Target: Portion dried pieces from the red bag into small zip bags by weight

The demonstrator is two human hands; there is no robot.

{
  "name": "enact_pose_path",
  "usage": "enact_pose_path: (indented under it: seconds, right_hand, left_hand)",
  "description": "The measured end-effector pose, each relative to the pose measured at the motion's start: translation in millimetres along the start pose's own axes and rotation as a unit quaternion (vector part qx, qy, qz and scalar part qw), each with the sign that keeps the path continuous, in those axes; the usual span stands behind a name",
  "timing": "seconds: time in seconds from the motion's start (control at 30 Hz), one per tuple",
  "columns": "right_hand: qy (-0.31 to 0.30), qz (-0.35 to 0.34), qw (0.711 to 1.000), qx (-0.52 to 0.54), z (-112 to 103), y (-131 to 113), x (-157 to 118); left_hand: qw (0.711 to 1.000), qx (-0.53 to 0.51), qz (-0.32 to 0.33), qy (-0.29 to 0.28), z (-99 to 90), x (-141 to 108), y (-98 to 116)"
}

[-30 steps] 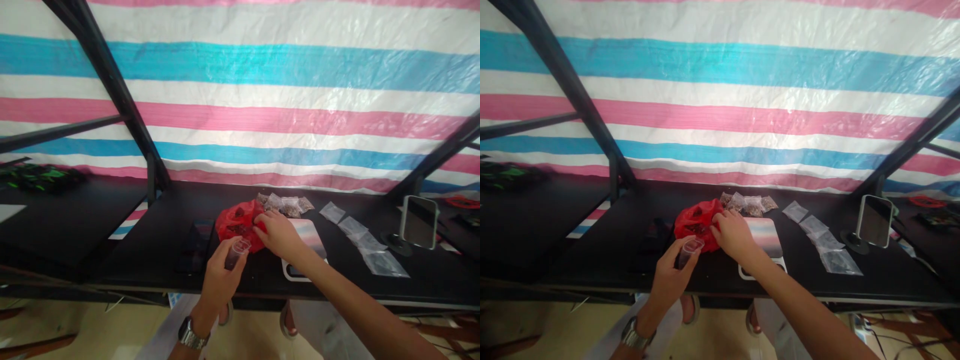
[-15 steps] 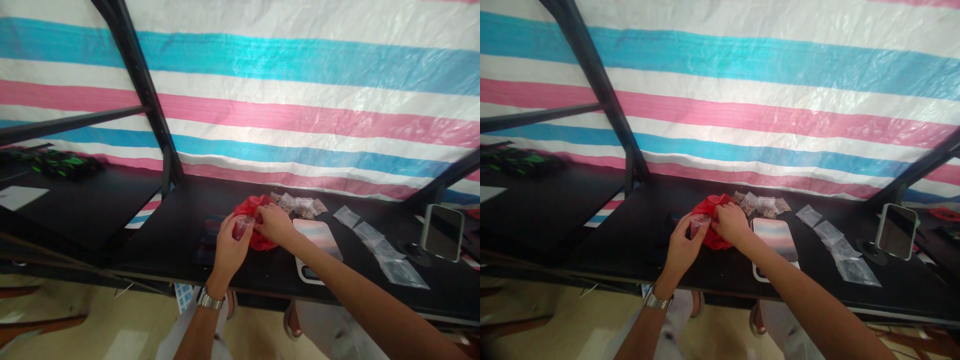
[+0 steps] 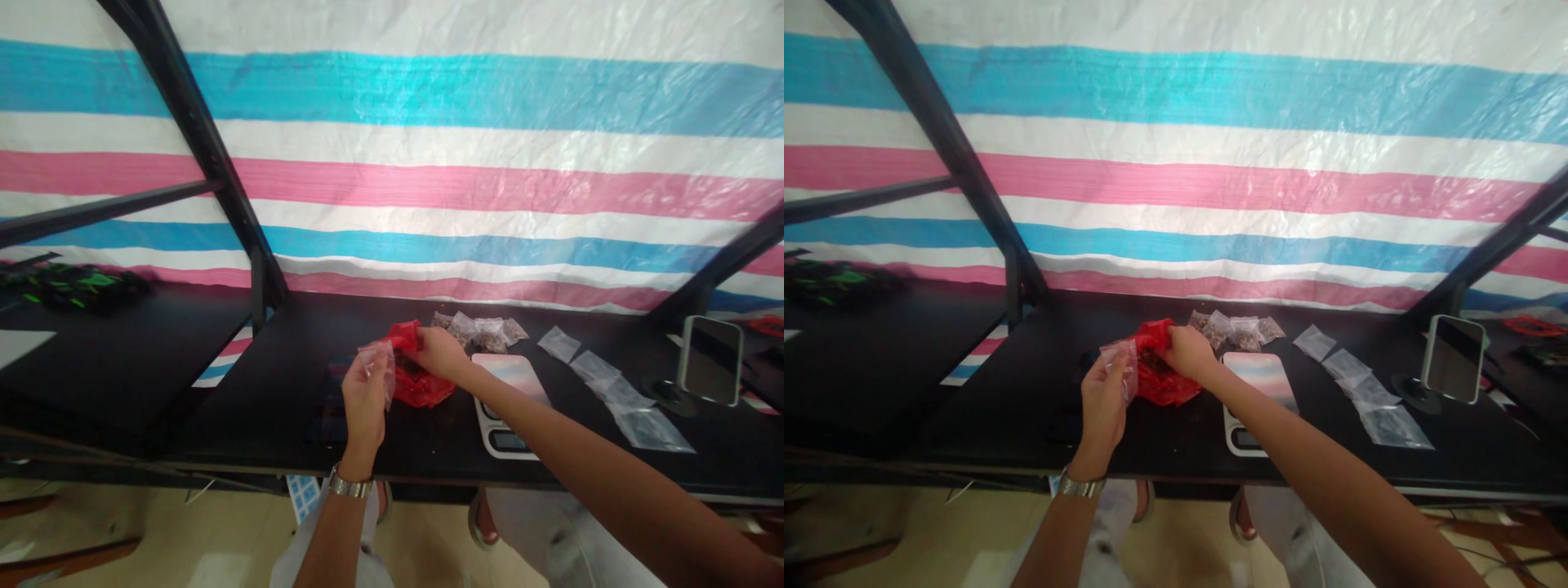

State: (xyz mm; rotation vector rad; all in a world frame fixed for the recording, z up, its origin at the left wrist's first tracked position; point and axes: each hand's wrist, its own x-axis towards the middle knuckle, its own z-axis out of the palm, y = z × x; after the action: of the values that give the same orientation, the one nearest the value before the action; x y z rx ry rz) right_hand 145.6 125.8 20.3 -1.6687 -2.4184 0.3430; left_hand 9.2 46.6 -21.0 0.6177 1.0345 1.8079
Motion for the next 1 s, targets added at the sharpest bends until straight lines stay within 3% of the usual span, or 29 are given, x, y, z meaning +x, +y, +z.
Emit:
enact_pose_path:
  seconds: [0.3,0.5,0.67,0.8,1.0]
  right_hand:
    - [-0.026,0.003,0.986,0.162,-4,12,-8]
    - [0.015,0.031,0.999,-0.002,-12,23,-12]
    - [0.025,-0.013,0.996,-0.079,-17,23,-16]
    - [0.024,-0.033,0.996,-0.079,-19,17,-22]
    - [0.008,0.000,0.998,-0.066,-22,16,-33]
  left_hand:
    - [0.993,-0.115,-0.028,0.000,5.9,5,6]
    - [0.994,-0.097,-0.043,-0.028,4.4,-1,8]
    - [0.991,-0.040,-0.094,-0.085,7.4,-9,5]
    - [0.993,-0.045,-0.089,-0.059,9.1,-10,5]
    - [0.994,-0.049,-0.089,-0.032,5.7,-18,16]
